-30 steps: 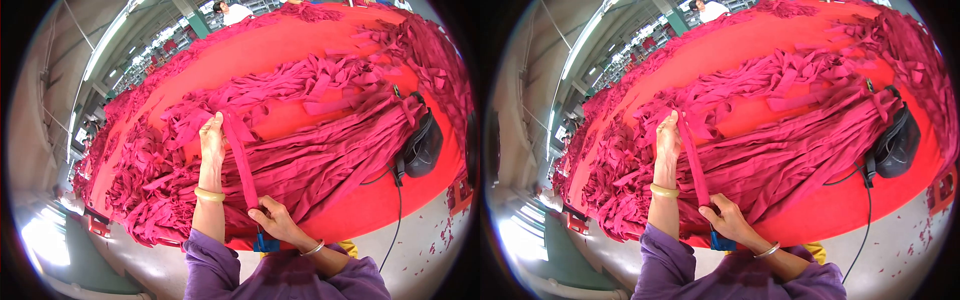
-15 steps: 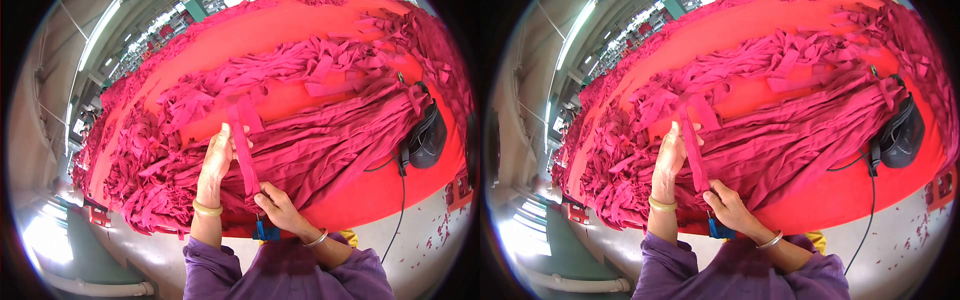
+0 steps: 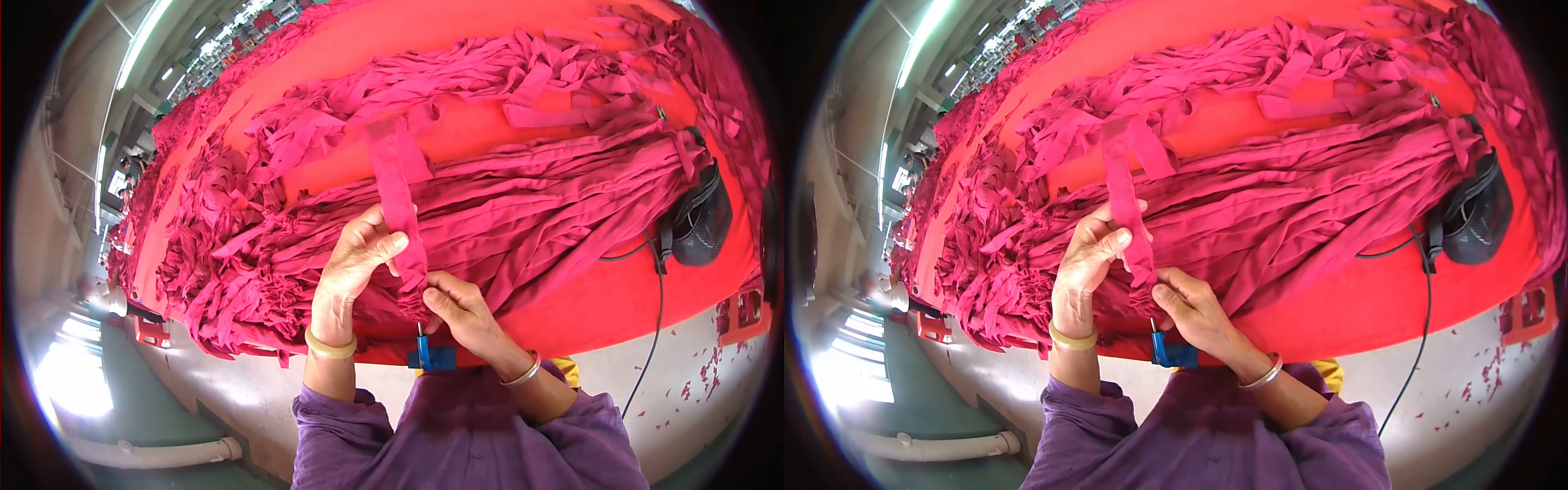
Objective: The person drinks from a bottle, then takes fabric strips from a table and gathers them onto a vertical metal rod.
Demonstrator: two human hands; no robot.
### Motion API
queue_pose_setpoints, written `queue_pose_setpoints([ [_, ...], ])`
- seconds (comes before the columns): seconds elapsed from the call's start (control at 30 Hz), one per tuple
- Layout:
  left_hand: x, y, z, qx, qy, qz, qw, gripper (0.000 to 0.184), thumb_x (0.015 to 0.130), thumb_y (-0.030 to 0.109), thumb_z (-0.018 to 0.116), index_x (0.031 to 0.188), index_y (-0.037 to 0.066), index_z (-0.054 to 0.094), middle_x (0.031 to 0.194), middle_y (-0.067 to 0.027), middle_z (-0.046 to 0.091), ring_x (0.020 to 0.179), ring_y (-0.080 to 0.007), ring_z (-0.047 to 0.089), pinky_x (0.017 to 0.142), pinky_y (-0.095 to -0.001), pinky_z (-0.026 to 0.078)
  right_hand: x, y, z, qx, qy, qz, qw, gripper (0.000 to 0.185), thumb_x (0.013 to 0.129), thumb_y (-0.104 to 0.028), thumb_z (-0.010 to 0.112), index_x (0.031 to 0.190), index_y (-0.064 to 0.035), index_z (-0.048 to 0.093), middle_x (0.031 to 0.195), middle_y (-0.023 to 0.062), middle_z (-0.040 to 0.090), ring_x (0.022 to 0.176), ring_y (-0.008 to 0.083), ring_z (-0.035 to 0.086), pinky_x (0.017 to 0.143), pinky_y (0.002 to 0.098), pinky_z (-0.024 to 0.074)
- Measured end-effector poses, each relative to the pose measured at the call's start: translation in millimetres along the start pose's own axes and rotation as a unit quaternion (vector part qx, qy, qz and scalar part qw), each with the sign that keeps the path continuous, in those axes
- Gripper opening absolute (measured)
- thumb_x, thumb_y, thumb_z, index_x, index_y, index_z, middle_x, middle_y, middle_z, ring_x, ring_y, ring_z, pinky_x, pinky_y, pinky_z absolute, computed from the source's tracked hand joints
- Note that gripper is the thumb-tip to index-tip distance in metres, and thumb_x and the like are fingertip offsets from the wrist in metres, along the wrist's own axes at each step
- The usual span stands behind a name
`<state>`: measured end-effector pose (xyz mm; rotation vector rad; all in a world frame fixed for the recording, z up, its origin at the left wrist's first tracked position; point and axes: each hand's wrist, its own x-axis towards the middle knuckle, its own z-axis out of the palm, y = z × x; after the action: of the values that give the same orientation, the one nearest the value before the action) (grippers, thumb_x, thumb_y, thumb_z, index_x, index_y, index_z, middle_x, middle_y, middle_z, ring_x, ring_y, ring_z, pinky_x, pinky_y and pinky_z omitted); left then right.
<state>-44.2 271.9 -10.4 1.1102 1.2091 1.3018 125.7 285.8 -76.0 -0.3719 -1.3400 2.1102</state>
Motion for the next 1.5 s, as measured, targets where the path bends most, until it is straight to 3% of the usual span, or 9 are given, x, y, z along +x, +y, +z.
queue_pose_setpoints([
  [0.13,-14,-3,10,0.019,0.028,-0.042,0.999,0.034,0.075,0.021,0.065,0.1,-0.001,0.056,0.077,-0.0044,0.06,0.066,-0.0097,0.055,0.058,-0.0197,0.041,-4,-9,-10,-0.016,0.043,0.044,0.998,0.025,0.089,-0.019,0.044,0.103,-0.0005,0.052,0.08,0.0032,0.055,0.071,0.0089,0.053,0.053,0.0196,0.0448],
  [0.57,-47,-35,27,-0.016,0.108,0.001,0.994,0.025,0.076,0.019,0.064,0.092,0.0,0.059,0.083,-0.0033,0.06,0.076,-0.0111,0.054,0.074,-0.0246,0.043,1,-21,-23,-0.028,0.089,0.033,0.995,0.02,0.087,-0.022,0.049,0.096,-0.0051,0.056,0.069,-0.0003,0.053,0.06,0.0056,0.049,0.051,0.0178,0.0415],
  [0.97,-55,-40,33,-0.061,0.096,0.001,0.993,0.033,0.08,0.017,0.06,0.108,0.0,0.053,0.095,-0.0022,0.058,0.085,-0.0086,0.049,0.079,-0.0222,0.039,39,-21,-5,-0.039,0.067,-0.033,0.996,0.031,0.086,-0.032,0.049,0.095,-0.0032,0.055,0.07,0.0002,0.053,0.06,0.0068,0.049,0.051,0.0199,0.0419],
  [1.03,-55,-41,32,-0.059,0.091,0.002,0.994,0.034,0.081,0.017,0.059,0.109,0.0,0.052,0.097,-0.0026,0.057,0.087,-0.0091,0.049,0.081,-0.0226,0.038,48,-22,-5,-0.077,0.114,-0.059,0.989,0.028,0.087,-0.026,0.049,0.086,0.002,0.055,0.063,-0.0022,0.045,0.058,0.0043,0.039,0.049,0.0198,0.0337],
  [1.13,-54,-36,23,0.005,0.07,-0.016,0.997,0.032,0.082,0.024,0.058,0.102,-0.001,0.055,0.089,-0.0019,0.057,0.079,-0.0081,0.05,0.074,-0.0211,0.041,70,-40,3,-0.126,0.123,-0.124,0.977,0.027,0.086,-0.03,0.051,0.082,-0.0037,0.053,0.061,-0.0063,0.039,0.053,0.0034,0.035,0.044,0.0196,0.0295],
  [1.23,-36,-19,15,0.157,0.093,0.026,0.983,0.04,0.084,0.04,0.05,0.092,0.001,0.052,0.072,-0.0007,0.05,0.056,-0.0069,0.047,0.048,-0.0204,0.041,88,-30,0,-0.204,0.113,-0.189,0.954,0.029,0.085,-0.02,0.054,0.063,-0.0059,0.04,0.058,-0.0058,0.028,0.053,0.0049,0.024,0.044,0.0221,0.0222],
  [1.33,-4,7,19,0.151,0.177,0.057,0.971,0.039,0.087,0.038,0.045,0.1,0.001,0.05,0.071,-0.0008,0.05,0.057,-0.0078,0.047,0.048,-0.0198,0.04,80,-26,5,-0.235,0.14,-0.21,0.939,0.035,0.085,-0.018,0.053,0.06,-0.0043,0.032,0.058,-0.0017,0.023,0.054,0.0063,0.024,0.044,0.0242,0.0234],
  [1.43,25,-6,15,0.104,0.183,0.179,0.961,0.024,0.086,0.024,0.051,0.08,0.001,0.053,0.065,0.0021,0.047,0.057,-0.0048,0.037,0.048,-0.0211,0.034,63,-21,1,-0.263,0.124,-0.194,0.937,0.035,0.086,-0.017,0.051,0.061,-0.0029,0.031,0.057,-0.0001,0.022,0.053,0.0065,0.025,0.043,0.0256,0.0248],
  [1.5,13,-7,21,0.22,0.221,0.186,0.932,0.02,0.083,0.015,0.055,0.069,0.001,0.05,0.06,0.0028,0.044,0.057,-0.0048,0.035,0.049,-0.0216,0.031,47,-18,-6,-0.261,0.084,-0.149,0.95,0.035,0.087,-0.019,0.049,0.059,-0.0036,0.033,0.055,-0.0017,0.025,0.052,0.0059,0.027,0.043,0.0251,0.0254],
])
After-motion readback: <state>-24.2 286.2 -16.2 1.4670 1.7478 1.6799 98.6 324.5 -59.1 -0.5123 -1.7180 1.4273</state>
